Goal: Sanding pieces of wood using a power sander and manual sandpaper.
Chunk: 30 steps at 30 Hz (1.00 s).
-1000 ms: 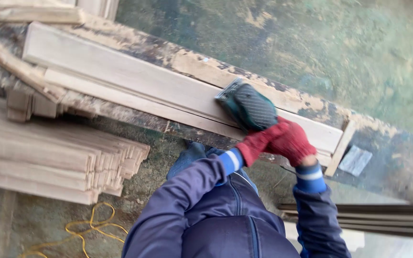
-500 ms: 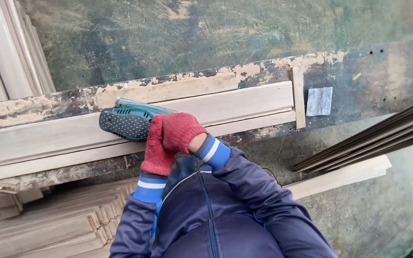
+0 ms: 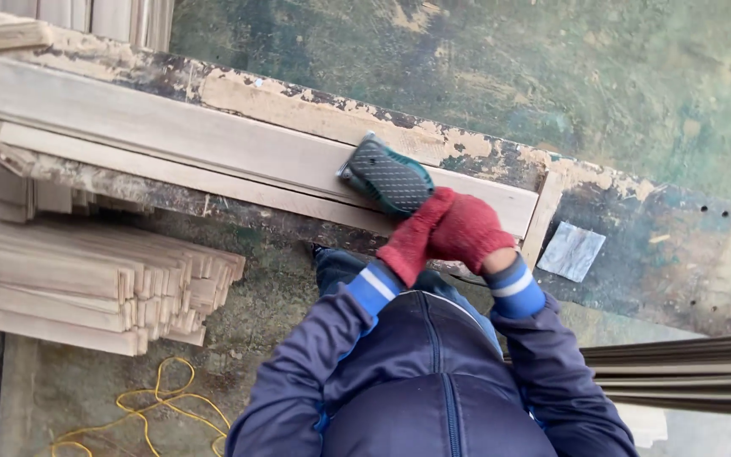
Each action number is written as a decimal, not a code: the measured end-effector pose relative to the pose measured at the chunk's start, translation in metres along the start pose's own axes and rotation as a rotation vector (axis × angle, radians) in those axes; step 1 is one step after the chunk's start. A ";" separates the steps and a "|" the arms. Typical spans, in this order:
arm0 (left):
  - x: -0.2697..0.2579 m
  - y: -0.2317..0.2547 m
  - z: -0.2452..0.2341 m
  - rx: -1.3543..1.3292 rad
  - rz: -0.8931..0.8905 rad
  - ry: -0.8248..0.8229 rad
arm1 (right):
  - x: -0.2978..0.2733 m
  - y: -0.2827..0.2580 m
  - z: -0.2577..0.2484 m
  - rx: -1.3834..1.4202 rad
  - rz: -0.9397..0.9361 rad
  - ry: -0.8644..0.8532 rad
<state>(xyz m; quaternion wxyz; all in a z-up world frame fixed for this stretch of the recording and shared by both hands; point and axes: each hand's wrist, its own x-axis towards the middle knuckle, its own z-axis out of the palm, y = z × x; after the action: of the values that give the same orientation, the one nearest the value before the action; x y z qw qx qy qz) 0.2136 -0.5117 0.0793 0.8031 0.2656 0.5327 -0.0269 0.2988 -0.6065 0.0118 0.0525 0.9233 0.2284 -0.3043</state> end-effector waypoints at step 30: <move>0.017 -0.079 0.050 0.425 -0.297 -0.818 | -0.073 0.074 -0.076 0.031 -0.004 -0.171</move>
<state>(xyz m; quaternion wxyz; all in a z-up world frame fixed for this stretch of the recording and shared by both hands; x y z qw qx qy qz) 0.2372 -0.5981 0.0473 0.8621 0.3126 0.1880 -0.3517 0.3213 -0.6824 0.1130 0.0568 0.8942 0.2202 -0.3857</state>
